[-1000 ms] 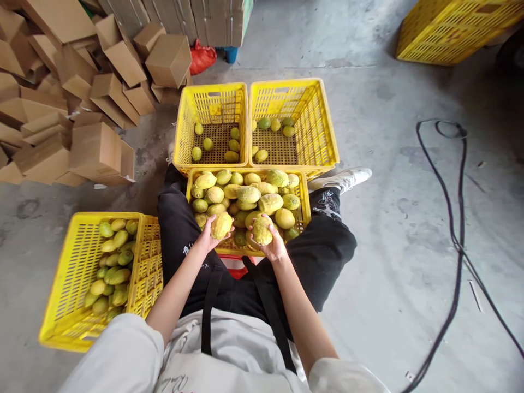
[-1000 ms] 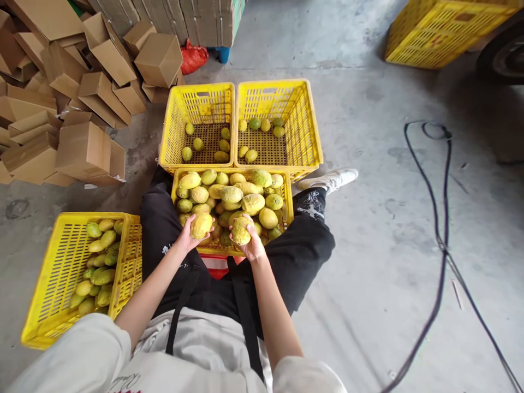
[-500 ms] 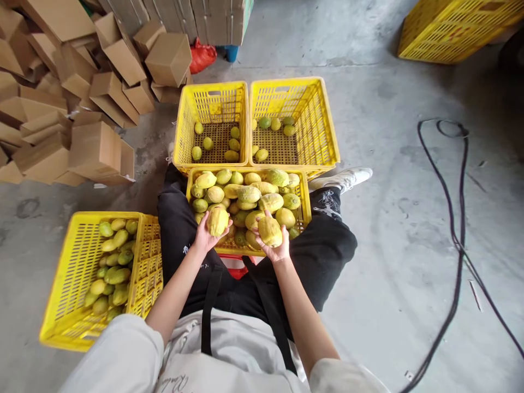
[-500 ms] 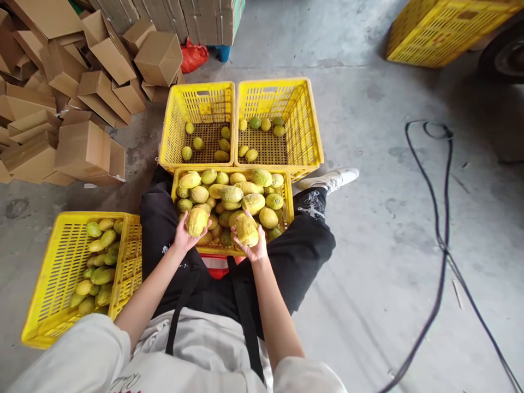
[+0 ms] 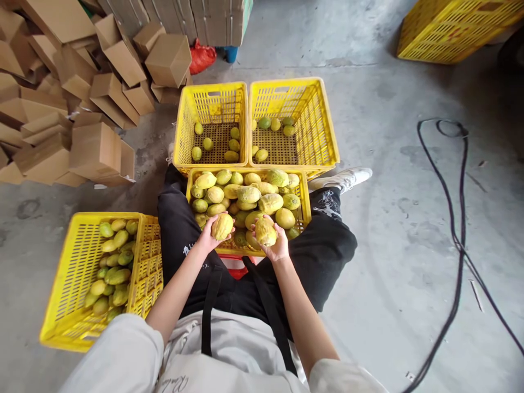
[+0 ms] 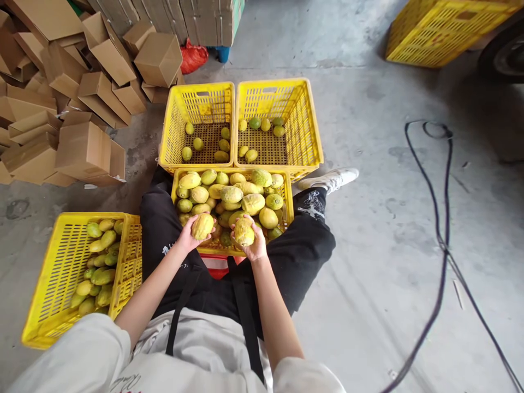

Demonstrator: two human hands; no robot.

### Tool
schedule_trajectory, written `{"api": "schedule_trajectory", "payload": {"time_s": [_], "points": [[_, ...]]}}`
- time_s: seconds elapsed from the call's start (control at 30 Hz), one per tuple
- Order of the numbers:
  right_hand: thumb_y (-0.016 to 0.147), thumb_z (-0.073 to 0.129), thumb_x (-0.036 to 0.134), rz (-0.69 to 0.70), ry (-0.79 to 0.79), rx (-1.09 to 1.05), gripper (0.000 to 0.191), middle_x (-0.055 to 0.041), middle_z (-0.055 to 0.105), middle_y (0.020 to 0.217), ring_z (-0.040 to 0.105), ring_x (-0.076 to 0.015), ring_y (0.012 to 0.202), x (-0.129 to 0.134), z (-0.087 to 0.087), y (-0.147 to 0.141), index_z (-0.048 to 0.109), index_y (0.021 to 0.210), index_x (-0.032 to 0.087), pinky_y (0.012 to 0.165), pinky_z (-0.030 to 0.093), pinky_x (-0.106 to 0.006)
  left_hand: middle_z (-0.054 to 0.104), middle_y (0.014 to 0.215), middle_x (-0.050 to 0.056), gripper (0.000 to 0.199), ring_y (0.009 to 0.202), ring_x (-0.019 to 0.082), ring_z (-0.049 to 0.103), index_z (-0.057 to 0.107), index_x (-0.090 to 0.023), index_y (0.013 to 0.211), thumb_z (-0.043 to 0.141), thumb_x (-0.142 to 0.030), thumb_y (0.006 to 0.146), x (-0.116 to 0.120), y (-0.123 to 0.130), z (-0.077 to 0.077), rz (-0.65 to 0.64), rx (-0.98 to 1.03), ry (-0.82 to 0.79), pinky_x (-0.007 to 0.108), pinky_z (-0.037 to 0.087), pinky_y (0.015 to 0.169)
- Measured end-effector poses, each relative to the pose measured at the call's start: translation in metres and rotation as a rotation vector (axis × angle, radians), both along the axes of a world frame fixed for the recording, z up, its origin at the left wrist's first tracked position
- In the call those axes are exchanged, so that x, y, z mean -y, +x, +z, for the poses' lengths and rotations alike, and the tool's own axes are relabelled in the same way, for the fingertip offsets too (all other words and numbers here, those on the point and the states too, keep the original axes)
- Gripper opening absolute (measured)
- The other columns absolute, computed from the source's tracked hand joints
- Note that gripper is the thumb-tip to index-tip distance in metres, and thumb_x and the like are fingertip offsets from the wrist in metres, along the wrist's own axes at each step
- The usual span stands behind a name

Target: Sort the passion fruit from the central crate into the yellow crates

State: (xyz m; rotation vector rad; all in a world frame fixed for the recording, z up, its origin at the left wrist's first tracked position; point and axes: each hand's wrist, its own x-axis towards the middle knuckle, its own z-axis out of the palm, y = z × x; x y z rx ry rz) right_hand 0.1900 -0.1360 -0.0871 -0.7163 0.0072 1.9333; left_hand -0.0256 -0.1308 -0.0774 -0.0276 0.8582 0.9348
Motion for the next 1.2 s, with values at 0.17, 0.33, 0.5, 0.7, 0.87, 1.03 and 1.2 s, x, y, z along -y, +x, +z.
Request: {"api": "schedule_trajectory", "payload": {"time_s": [0.17,0.33,0.5,0.7,0.87,1.03,1.2], "points": [[0.07,0.058,0.03,0.022,0.057,-0.007,0.044,-0.005,0.065,0.118,0.059,-0.029,0.114,0.0,0.003,0.0,0.058,0.114,0.028,0.09,0.052,-0.055,0.069,0.101,0.013,0.04,0.093,0.029,0.066,0.056,-0.017,0.121,0.045,-0.034,0.086,-0.001,-0.001,0.003,0.132,0.061,-0.049,0.043,0.054,0.075],[0.071,0.062,0.035,0.014,0.085,0.071,0.046,-0.0043,0.062,0.125,0.056,-0.0274,0.12,-0.001,0.005,-0.002,0.056,0.116,0.03,0.093,0.051,-0.052,0.067,0.11,0.009,0.042,0.11,0.03,0.061,0.051,-0.023,0.129,0.047,-0.031,0.088,0.0,0.0,0.012,0.18,0.11,0.019,0.048,0.048,0.09],[0.079,0.06,0.038,-0.033,0.065,0.047,0.033,-0.0037,0.069,0.112,0.06,-0.0248,0.114,-0.001,-0.004,-0.001,0.059,0.11,0.027,0.088,0.055,-0.044,0.067,0.112,0.009,0.046,0.104,0.026,0.064,0.048,-0.023,0.132,0.049,-0.035,0.088,0.001,0.0,0.008,0.163,0.042,0.036,0.039,0.05,0.085],[0.074,0.069,0.035,0.041,-0.033,0.013,0.035,-0.0006,0.073,0.093,0.07,-0.0199,0.08,0.003,-0.009,0.0,0.059,0.107,0.028,0.082,0.058,-0.045,0.067,0.1,0.011,0.041,0.078,0.019,0.066,0.056,-0.02,0.12,0.052,-0.039,0.085,0.001,-0.001,-0.004,0.052,-0.002,0.049,0.026,0.051,0.06],[0.07,0.073,0.033,0.081,-0.05,0.013,0.041,-0.0011,0.073,0.094,0.07,-0.0181,0.079,0.003,-0.006,-0.002,0.059,0.108,0.028,0.066,0.06,-0.03,0.067,0.093,0.008,0.032,0.075,0.019,0.066,0.06,-0.02,0.107,0.053,-0.038,0.082,0.001,-0.002,-0.002,0.096,-0.016,0.024,0.028,0.052,0.062],[0.077,0.066,0.035,0.068,-0.053,-0.008,0.031,-0.0018,0.073,0.094,0.069,-0.0173,0.079,0.001,-0.007,-0.002,0.06,0.106,0.026,0.06,0.058,-0.027,0.067,0.092,0.008,0.032,0.074,0.019,0.066,0.06,-0.019,0.106,0.054,-0.036,0.08,0.0,-0.001,-0.001,0.088,-0.037,0.011,0.028,0.053,0.061],[0.082,0.054,0.039,0.051,-0.056,-0.064,0.031,-0.0054,0.072,0.097,0.069,-0.0206,0.082,-0.001,-0.006,0.001,0.06,0.108,0.022,0.064,0.059,-0.033,0.068,0.091,0.007,0.029,0.074,0.019,0.067,0.06,-0.019,0.104,0.054,-0.034,0.081,-0.001,0.0,-0.003,0.085,-0.058,-0.018,0.029,0.053,0.062]]}}
